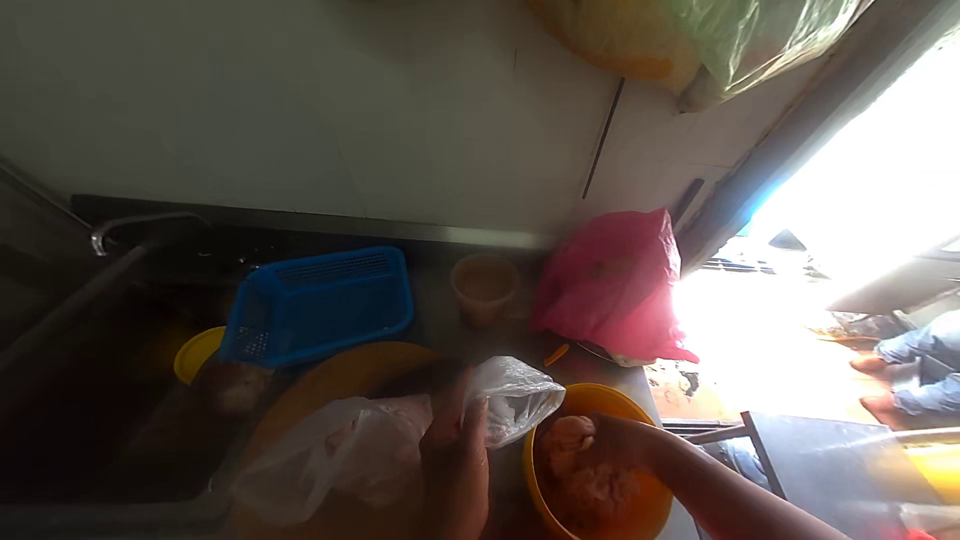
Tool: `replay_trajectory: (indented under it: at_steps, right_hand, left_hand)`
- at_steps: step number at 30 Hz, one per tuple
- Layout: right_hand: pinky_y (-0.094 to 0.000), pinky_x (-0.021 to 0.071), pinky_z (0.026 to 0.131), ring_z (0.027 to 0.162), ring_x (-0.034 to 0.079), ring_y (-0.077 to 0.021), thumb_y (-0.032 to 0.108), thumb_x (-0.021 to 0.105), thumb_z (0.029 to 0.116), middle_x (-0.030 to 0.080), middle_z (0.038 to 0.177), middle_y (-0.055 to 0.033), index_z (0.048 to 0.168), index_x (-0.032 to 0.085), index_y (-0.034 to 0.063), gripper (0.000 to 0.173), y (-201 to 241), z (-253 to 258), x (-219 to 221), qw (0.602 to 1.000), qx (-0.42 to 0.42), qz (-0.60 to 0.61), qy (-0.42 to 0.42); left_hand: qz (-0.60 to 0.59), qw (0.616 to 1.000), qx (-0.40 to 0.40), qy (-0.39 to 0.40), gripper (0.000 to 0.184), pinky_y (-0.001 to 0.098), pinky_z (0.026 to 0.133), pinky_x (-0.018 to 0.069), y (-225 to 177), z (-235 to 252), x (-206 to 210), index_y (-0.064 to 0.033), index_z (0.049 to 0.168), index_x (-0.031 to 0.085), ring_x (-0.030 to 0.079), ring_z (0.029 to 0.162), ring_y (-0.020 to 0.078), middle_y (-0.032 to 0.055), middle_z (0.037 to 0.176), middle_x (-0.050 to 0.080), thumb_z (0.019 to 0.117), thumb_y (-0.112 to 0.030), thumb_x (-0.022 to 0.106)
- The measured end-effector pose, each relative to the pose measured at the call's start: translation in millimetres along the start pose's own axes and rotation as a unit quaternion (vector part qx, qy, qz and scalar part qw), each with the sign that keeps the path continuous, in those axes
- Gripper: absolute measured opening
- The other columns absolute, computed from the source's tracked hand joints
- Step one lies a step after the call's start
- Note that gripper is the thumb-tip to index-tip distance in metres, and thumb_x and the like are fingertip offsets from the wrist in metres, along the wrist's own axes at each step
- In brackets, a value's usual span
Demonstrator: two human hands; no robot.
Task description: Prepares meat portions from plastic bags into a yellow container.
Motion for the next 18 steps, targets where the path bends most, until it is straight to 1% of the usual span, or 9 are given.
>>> replay_trajectory:
  at_steps: [1,3,5,9,11,13,14,16,18]
  right_hand:
    - [-0.0448,0.0595,0.086,0.096,0.07,-0.0202,0.021,0.083,0.0836,0.071,0.108,-0.0096,0.124,0.064,0.0079,0.047,1,-17,-4,0.997,-0.001,0.07,-0.013]
    - [-0.0445,0.0616,0.083,0.095,0.072,-0.0227,0.014,0.083,0.0795,0.073,0.108,-0.0118,0.126,0.062,0.0084,0.051,-3,-45,-9,0.974,-0.019,0.221,-0.043]
    - [-0.0464,0.0624,0.084,0.098,0.073,-0.0263,0.012,0.083,0.0771,0.072,0.111,-0.0152,0.131,0.058,0.0092,0.059,-3,-69,-10,0.933,-0.067,0.349,-0.056]
    - [-0.0456,0.0627,0.084,0.099,0.073,-0.0265,0.01,0.078,0.0785,0.072,0.112,-0.0157,0.134,0.055,0.0115,0.06,11,-99,-6,0.885,-0.133,0.441,-0.067]
    - [-0.0436,0.0628,0.083,0.096,0.073,-0.0236,0.011,0.076,0.0806,0.073,0.107,-0.0135,0.129,0.058,0.0115,0.052,13,-100,-1,0.878,-0.152,0.45,-0.056]
    - [-0.0404,0.0627,0.078,0.088,0.073,-0.0198,0.012,0.072,0.0859,0.074,0.098,-0.0102,0.118,0.061,0.0116,0.034,9,-92,3,0.87,-0.162,0.463,-0.052]
    - [-0.0398,0.0623,0.077,0.085,0.073,-0.0192,0.014,0.07,0.0883,0.073,0.095,-0.0099,0.113,0.062,0.0111,0.026,5,-88,4,0.86,-0.162,0.48,-0.062]
    - [-0.0381,0.0621,0.072,0.079,0.072,-0.0179,0.019,0.063,0.0934,0.072,0.087,-0.0092,0.106,0.063,0.0098,0.016,-3,-78,5,0.83,-0.143,0.527,-0.112]
    - [-0.0361,0.06,0.065,0.072,0.068,-0.0172,0.024,0.052,0.1009,0.067,0.08,-0.0089,0.104,0.061,0.0077,0.019,-6,-68,5,0.781,-0.119,0.583,-0.186]
  left_hand:
    - [0.004,1.0,0.004,0.01,0.038,0.0352,0.09,0.0618,-3,2,10,-0.0036,0.139,0.062,0.069,0.112,0.0187,0.0091,0.13,0.068,0.1022,-0.012,0.059]
    - [0.013,0.999,0.023,0.034,0.036,0.0328,0.083,0.0625,-6,7,31,-0.0056,0.137,0.064,0.072,0.102,0.0171,0.0082,0.121,0.072,0.1017,-0.014,0.06]
    - [0.029,0.995,0.046,0.086,0.036,0.0334,0.089,0.0619,-2,10,55,-0.0094,0.137,0.065,0.071,0.105,0.0156,0.0051,0.12,0.073,0.1017,-0.017,0.061]
    - [0.065,0.97,0.073,0.224,0.038,0.0333,0.093,0.0605,15,0,107,-0.0098,0.138,0.065,0.071,0.106,0.0124,0.0035,0.121,0.073,0.1004,-0.016,0.062]
    - [0.118,0.94,0.077,0.31,0.039,0.0328,0.097,0.0585,22,-13,129,-0.0135,0.138,0.066,0.069,0.111,0.0094,0.0016,0.125,0.072,0.1008,-0.024,0.062]
    - [0.2,0.9,0.099,0.374,0.039,0.0341,0.101,0.0558,24,-24,139,-0.0223,0.137,0.068,0.066,0.115,0.0077,-0.0008,0.127,0.07,0.1015,-0.038,0.06]
    - [0.234,0.883,0.111,0.392,0.04,0.0347,0.1,0.0554,25,-27,138,-0.0251,0.137,0.067,0.066,0.113,0.0079,-0.0007,0.125,0.071,0.1021,-0.043,0.057]
    - [0.259,0.866,0.132,0.408,0.04,0.0335,0.097,0.0566,25,-30,127,-0.0218,0.137,0.067,0.069,0.109,0.0068,-0.0006,0.12,0.074,0.1048,-0.041,0.053]
    - [0.266,0.87,0.139,0.391,0.041,0.0313,0.094,0.0583,24,-38,114,-0.019,0.137,0.067,0.07,0.103,0.0053,-0.0016,0.114,0.075,0.1062,-0.041,0.052]
Point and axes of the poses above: each hand's wrist, its own z-axis towards the middle knuckle, its own x-axis out of the palm, y = z × x, the point moved 5 cm from there along z, towards the middle knuckle
